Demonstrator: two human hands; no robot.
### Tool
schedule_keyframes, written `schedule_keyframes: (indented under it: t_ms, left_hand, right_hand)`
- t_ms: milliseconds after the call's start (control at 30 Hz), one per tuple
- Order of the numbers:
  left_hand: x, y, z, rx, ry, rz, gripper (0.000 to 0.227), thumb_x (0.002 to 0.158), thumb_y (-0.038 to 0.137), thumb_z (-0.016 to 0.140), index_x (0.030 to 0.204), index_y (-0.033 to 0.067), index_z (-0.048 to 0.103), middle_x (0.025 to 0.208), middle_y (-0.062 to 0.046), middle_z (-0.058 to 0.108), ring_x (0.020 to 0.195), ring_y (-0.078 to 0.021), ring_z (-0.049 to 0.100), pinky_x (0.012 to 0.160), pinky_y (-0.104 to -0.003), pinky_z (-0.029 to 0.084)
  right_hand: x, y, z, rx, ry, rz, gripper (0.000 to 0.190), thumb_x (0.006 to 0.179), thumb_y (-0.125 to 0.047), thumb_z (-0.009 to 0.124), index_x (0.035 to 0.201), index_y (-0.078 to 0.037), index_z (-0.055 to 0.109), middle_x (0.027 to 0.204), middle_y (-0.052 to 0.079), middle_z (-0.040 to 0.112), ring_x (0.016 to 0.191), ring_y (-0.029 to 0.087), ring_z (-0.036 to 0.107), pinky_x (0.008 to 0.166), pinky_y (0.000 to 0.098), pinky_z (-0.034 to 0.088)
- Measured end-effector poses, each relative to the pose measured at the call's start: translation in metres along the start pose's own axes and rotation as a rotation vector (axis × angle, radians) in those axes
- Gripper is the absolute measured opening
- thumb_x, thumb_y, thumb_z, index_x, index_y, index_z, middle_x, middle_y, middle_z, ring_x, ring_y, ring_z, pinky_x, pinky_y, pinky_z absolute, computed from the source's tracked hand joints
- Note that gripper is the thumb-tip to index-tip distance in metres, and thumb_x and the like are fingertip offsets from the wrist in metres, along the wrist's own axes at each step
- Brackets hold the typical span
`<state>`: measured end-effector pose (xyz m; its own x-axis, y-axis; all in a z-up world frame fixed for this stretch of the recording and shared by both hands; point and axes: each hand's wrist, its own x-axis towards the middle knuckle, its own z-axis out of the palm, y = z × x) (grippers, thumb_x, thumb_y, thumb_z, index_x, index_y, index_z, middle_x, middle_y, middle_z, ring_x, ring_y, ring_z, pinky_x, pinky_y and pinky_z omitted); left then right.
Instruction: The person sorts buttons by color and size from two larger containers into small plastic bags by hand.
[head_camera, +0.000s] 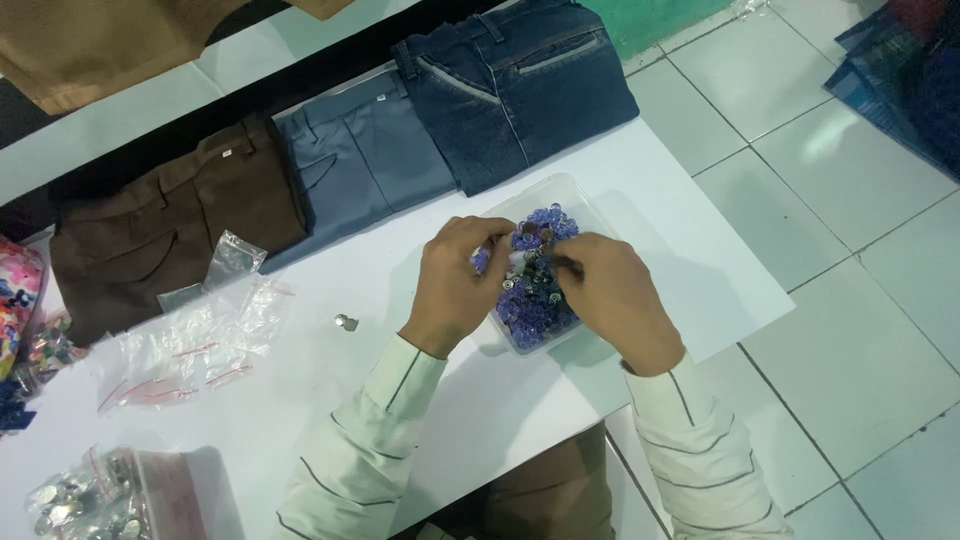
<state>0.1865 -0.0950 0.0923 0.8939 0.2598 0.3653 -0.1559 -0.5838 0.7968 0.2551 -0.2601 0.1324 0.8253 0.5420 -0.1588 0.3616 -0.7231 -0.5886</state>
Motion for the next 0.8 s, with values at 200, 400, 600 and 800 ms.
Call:
schedule_keyframes:
  t_ms: [200,400,600,800]
  left_hand:
    - [-0.017,-0.017,0.009,-0.022,0.229,0.096,0.017,0.098,0.005,0.063,0.107,0.0148,0.073,0.091,0.001,0.072,0.095,-0.0165,0.065,0.093,-0.033,0.048]
    - [-0.03,-0.041,0.013,-0.118,0.277,0.134,0.019,0.095,0.004,0.063,0.107,0.0136,0.073,0.09,-0.002,0.073,0.094,-0.0194,0.066,0.093,-0.035,0.048]
    - [-0.03,-0.038,0.01,-0.118,0.296,0.119,0.019,0.096,0.006,0.063,0.11,0.0134,0.073,0.09,-0.002,0.073,0.094,-0.0166,0.064,0.091,-0.032,0.045]
    - [-0.01,-0.006,-0.001,-0.323,0.093,-0.25,0.036,0.103,0.03,0.059,0.115,-0.0008,0.073,0.089,-0.019,0.077,0.08,-0.0235,0.073,0.069,-0.036,0.059]
  right_hand:
    - [0.028,-0.009,0.025,-0.208,-0.097,-0.199,0.026,0.084,0.004,0.06,0.102,-0.003,0.078,0.088,0.02,0.075,0.082,0.035,0.073,0.065,0.0409,0.061]
    - [0.049,0.012,0.064,-0.296,-0.111,-0.28,0.017,0.084,0.003,0.059,0.096,0.006,0.072,0.078,0.021,0.071,0.073,0.033,0.072,0.057,0.0384,0.06]
    - [0.029,-0.023,0.006,0.029,0.044,-0.258,0.021,0.091,0.001,0.063,0.107,0.001,0.076,0.093,0.023,0.074,0.09,0.039,0.073,0.074,0.0452,0.061]
    - [0.017,-0.026,0.011,0.41,0.273,-0.515,0.009,0.085,0.006,0.074,0.093,0.005,0.073,0.085,0.019,0.073,0.082,0.03,0.073,0.072,0.0392,0.06]
